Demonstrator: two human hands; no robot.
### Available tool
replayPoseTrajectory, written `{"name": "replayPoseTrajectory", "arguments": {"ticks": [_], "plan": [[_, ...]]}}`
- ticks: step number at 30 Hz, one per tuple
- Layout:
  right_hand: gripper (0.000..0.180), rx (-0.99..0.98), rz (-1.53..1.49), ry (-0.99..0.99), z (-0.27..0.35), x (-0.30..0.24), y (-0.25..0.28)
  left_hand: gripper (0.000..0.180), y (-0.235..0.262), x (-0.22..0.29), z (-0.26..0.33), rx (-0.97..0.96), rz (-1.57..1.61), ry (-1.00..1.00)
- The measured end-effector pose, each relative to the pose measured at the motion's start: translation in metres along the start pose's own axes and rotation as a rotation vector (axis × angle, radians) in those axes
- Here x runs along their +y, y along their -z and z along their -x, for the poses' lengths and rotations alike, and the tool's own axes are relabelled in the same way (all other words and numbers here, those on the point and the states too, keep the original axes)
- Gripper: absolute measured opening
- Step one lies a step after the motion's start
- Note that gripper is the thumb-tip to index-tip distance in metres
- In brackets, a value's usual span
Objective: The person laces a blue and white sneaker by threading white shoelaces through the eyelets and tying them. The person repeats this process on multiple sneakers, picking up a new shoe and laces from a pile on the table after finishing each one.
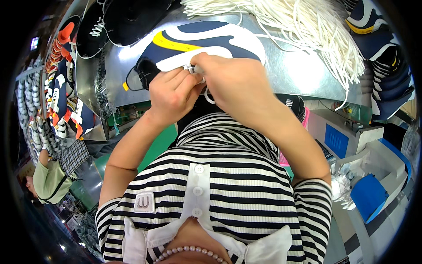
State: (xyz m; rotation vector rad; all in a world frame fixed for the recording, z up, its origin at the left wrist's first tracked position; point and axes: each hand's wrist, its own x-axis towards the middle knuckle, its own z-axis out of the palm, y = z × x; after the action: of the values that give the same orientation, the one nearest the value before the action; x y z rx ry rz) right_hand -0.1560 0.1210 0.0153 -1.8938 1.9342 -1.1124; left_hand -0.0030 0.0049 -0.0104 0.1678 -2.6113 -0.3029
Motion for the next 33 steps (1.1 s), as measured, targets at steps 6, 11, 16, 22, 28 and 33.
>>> {"name": "replayPoseTrajectory", "arguments": {"ticks": [6,11,16,22,28,33], "plan": [[0.016,-0.285,0.131,-0.267,-0.023,0.009,-0.016,0.021,0.001,-0.011,0.007,0.040,-0.018,-0.033],[0.023,-0.093,-0.273,-0.368,-0.033,0.026,-0.013,0.019,0.002,-0.019,0.005,-0.013,0.102,0.007],[0.023,0.600,-0.335,-0.201,-0.055,0.065,0.112,0.018,0.004,-0.024,0.000,-0.086,0.203,0.018],[0.018,0.202,-0.785,-0.433,-0.032,0.034,0.008,0.051,0.020,-0.025,-0.002,-0.224,0.404,0.350],[0.012,0.085,-0.782,-0.524,-0.033,0.044,-0.035,0.065,0.017,-0.028,-0.005,-0.158,0.484,0.699],[0.014,0.076,-0.628,-0.532,-0.043,0.038,-0.045,0.051,-0.001,-0.023,-0.012,0.010,0.227,0.735]]}}
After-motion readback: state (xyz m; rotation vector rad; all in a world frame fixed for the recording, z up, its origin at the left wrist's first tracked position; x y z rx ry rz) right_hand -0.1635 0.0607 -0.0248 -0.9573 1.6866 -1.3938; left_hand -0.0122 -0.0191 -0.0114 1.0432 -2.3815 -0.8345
